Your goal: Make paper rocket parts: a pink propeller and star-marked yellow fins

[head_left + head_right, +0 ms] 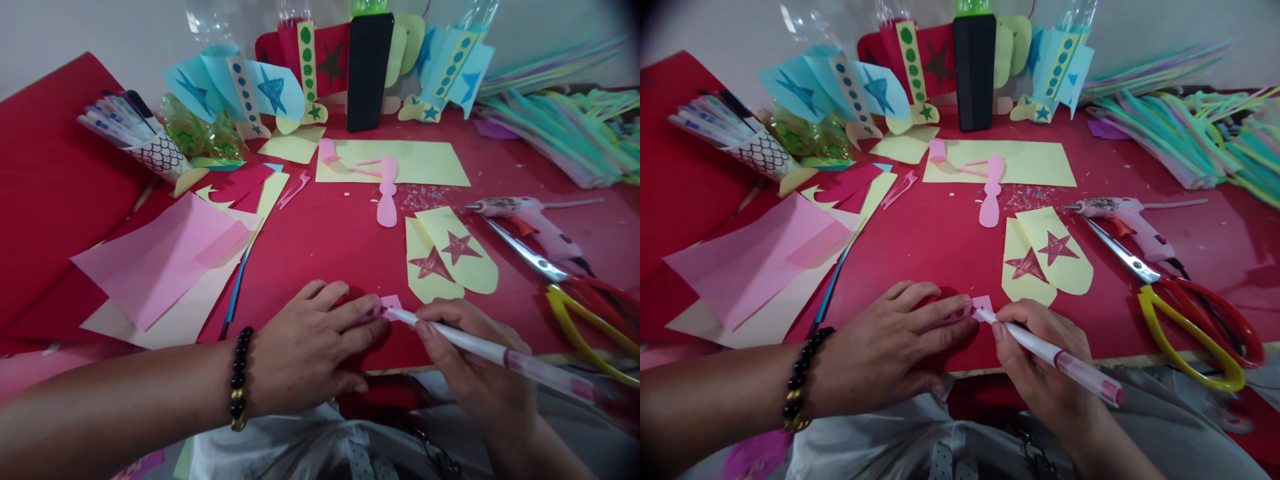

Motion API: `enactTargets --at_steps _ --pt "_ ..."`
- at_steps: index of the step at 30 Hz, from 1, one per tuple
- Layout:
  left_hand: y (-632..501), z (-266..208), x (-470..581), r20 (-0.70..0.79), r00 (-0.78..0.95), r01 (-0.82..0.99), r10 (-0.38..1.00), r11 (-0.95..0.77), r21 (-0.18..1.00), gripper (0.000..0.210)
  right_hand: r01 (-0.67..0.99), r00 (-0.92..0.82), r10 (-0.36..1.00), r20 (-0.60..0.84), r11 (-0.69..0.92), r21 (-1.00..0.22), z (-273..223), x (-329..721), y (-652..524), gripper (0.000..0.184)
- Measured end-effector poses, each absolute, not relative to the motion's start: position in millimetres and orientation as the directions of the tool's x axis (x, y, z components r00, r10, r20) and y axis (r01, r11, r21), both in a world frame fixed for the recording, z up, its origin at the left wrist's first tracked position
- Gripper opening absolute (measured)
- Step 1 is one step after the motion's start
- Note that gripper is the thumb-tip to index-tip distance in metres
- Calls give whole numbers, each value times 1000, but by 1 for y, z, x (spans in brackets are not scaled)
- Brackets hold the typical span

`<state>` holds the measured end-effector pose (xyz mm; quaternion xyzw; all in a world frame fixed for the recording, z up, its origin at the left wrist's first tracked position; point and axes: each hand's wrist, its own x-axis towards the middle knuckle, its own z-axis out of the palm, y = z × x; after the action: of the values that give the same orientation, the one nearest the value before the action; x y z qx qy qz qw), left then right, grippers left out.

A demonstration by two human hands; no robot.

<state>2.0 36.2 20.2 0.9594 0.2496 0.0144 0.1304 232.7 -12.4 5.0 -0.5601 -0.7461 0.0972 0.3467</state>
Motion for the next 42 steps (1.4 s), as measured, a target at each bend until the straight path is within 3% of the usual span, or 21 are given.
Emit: enactTargets --at_steps 42 --pt "37 21 2 -46 878 471 476 -845 253 65 752 -144 922 359 338 -566 9 230 -8 4"
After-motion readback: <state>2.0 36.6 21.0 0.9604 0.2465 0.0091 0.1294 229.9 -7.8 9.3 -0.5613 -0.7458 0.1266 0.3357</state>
